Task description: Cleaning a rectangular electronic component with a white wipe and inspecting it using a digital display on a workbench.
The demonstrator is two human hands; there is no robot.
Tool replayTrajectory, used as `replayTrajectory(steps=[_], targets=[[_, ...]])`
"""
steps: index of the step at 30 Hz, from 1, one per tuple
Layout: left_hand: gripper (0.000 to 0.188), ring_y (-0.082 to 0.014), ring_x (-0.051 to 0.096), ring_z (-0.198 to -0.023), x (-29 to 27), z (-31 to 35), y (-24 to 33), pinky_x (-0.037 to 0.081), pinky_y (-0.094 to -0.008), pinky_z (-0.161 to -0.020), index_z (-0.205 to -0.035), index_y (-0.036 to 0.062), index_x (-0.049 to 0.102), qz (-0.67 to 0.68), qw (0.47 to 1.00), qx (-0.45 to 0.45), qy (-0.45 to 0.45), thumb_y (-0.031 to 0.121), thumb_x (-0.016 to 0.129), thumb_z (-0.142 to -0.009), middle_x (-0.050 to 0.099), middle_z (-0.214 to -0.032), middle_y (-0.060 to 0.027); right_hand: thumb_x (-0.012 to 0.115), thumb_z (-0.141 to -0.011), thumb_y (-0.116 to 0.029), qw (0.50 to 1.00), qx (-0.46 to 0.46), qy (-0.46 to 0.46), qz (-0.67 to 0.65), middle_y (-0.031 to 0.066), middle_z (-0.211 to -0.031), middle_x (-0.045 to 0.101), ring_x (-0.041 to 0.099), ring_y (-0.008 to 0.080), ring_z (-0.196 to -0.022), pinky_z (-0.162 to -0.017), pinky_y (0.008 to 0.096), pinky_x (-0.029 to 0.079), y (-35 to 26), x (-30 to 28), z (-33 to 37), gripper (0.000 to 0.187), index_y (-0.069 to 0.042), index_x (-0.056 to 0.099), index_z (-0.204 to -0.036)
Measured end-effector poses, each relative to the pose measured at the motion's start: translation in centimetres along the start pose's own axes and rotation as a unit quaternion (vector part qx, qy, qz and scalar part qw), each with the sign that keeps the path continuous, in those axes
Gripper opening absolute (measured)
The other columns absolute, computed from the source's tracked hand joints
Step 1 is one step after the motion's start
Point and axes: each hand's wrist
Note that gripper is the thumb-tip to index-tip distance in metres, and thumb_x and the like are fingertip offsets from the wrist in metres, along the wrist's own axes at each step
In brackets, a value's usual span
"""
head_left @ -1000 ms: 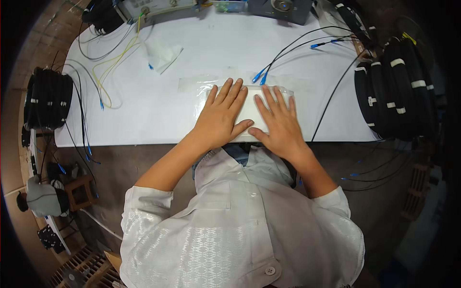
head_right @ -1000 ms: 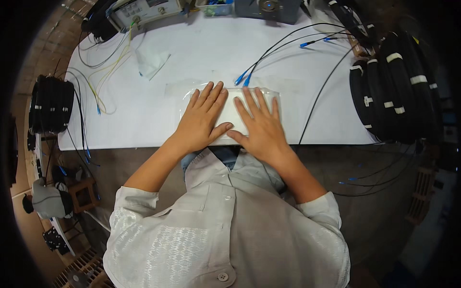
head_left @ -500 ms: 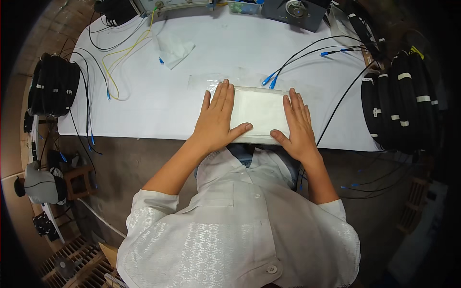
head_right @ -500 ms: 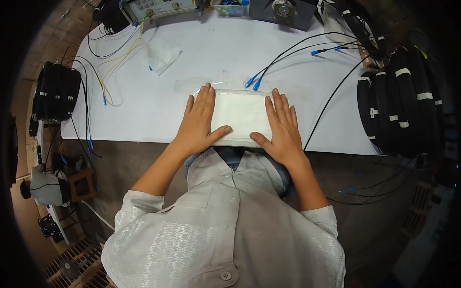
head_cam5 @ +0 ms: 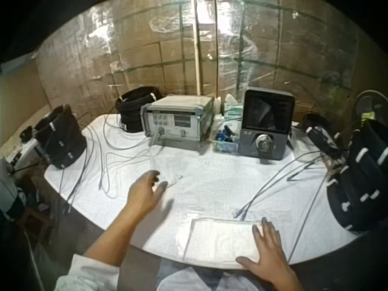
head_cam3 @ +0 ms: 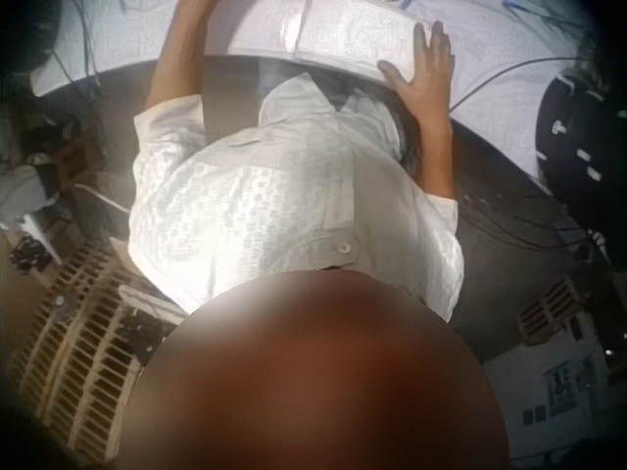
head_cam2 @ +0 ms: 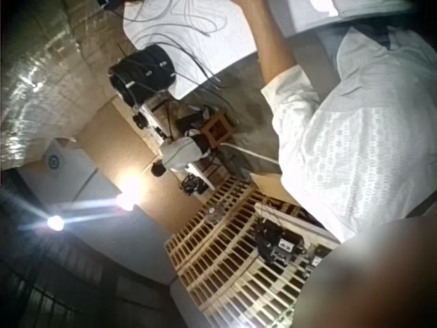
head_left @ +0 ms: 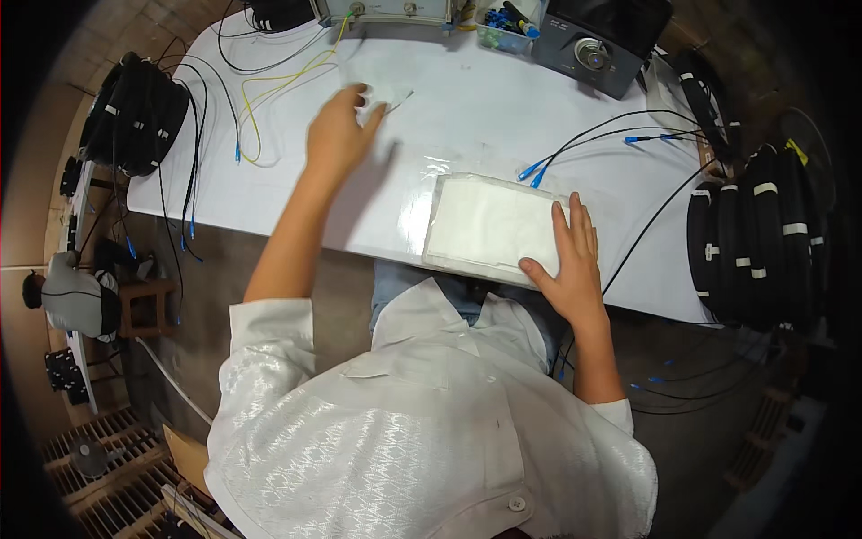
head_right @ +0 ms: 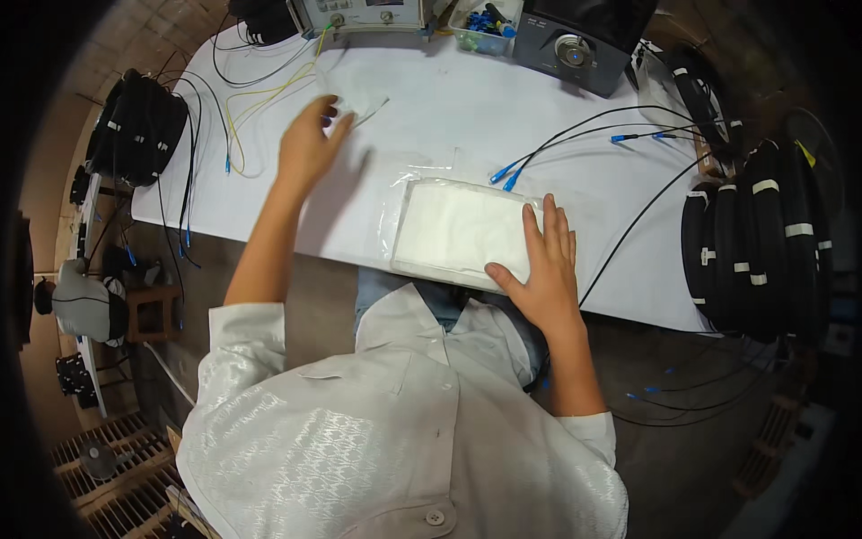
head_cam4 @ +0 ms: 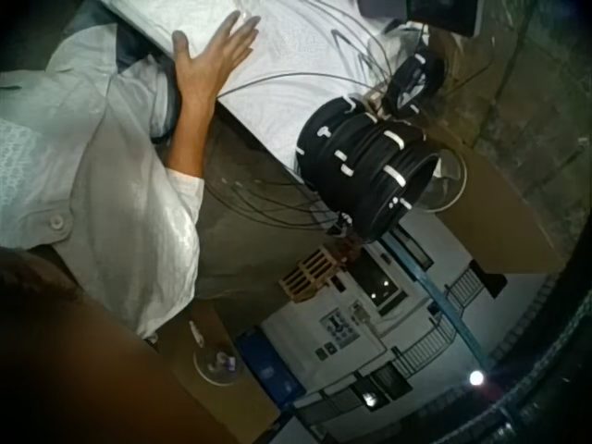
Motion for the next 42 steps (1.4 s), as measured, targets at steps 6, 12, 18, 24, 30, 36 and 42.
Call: replayTrajectory(steps=[6, 12, 18, 24, 30, 36, 42], targets=[[0.057, -0.0373, 0.073, -0.098, 2.7, -2.8, -3.0, 0.056, -0.0454, -0.085, -0.126, 0.0080, 0.072, -0.002, 0.990, -0.115, -0.082, 0.056, 0.065, -0.095, 0.078, -0.105, -0.0182, 0.075, -0.087, -0.061, 1.000, 0.011, 0.016, -0.015, 0.0276, -0.171, 0.022, 0.023, 0.0517, -0.155, -0.121, 0.0685, 0.020, 0.0, 0.4, -0.3, 0.100, -0.001, 0.040, -0.159], [0.044, -0.0367, 0.074, -0.093, 3.7, -3.4, -2.2, 0.057, -0.0426, -0.084, -0.112, 0.0061, 0.080, 0.003, 0.995, -0.090, -0.044, 0.045, 0.065, -0.097, 0.078, -0.098, -0.0166, 0.075, -0.089, -0.058, 1.000, 0.017, 0.015, -0.001, 0.0267, -0.171, 0.023, 0.025, 0.0494, -0.156, -0.125, 0.0592, 0.020, -0.2, 0.3, -0.2, 0.097, -0.001, 0.040, -0.159], [0.040, -0.0313, 0.075, -0.087, 3.1, -2.7, -1.5, 0.057, -0.0419, -0.083, -0.118, 0.0046, 0.078, 0.070, 0.997, -0.027, 0.031, 0.038, 0.068, -0.097, 0.078, -0.100, -0.0164, 0.075, -0.089, -0.058, 1.000, 0.015, 0.019, 0.000, 0.0266, -0.171, 0.024, 0.025, 0.0494, -0.156, -0.125, 0.0604, 0.020, -0.2, 0.2, -0.1, 0.097, -0.001, 0.040, -0.160], [0.071, -0.0401, 0.070, -0.108, 5.3, -4.6, -2.2, 0.058, -0.0487, -0.086, -0.126, 0.0021, 0.066, -0.128, 0.985, -0.095, -0.066, 0.059, 0.074, -0.086, 0.069, -0.121, -0.0227, 0.075, -0.087, -0.061, 0.999, 0.010, 0.029, -0.014, 0.0268, -0.171, 0.023, 0.024, 0.0514, -0.155, -0.122, 0.0672, 0.019, 0.3, 0.6, -0.2, 0.100, -0.001, 0.041, -0.159], [0.045, -0.0385, 0.070, -0.099, 5.6, -2.6, -2.1, 0.058, -0.0496, -0.079, -0.108, 0.0012, 0.069, -0.152, 0.988, 0.000, -0.033, 0.043, 0.074, -0.091, 0.069, -0.110, -0.0180, 0.077, -0.086, -0.059, 0.999, 0.011, 0.042, -0.033, 0.0273, -0.170, 0.024, 0.025, 0.0522, -0.154, -0.123, 0.0668, 0.019, -0.1, 0.8, -0.1, 0.098, 0.000, 0.043, -0.157], [0.022, -0.0397, 0.063, -0.097, 4.1, -1.0, 2.9, 0.050, -0.0464, -0.087, -0.098, -0.0007, 0.068, 0.055, 0.991, 0.119, 0.006, 0.022, 0.068, -0.096, 0.068, -0.100, -0.0194, 0.077, -0.086, -0.059, 0.999, 0.017, 0.035, -0.036, 0.0273, -0.170, 0.024, 0.024, 0.0521, -0.154, -0.122, 0.0676, 0.019, 0.0, 0.7, -0.3, 0.098, 0.001, 0.044, -0.157], [0.029, -0.0093, 0.058, -0.094, 1.3, 3.1, 10.0, 0.048, -0.0291, -0.086, -0.110, 0.0041, 0.065, 0.595, 0.729, -0.071, -0.330, 0.032, 0.059, -0.108, 0.066, -0.097, 0.0002, 0.083, -0.082, -0.051, 0.997, 0.022, 0.041, -0.061, 0.0268, -0.170, 0.024, 0.024, 0.0517, -0.154, -0.123, 0.0651, 0.020, 0.0, 0.5, -0.1, 0.098, -0.001, 0.045, -0.157]])
Point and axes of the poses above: each hand's wrist, its own z-axis away from the middle knuckle, its own x-axis out of the palm, y = z × x
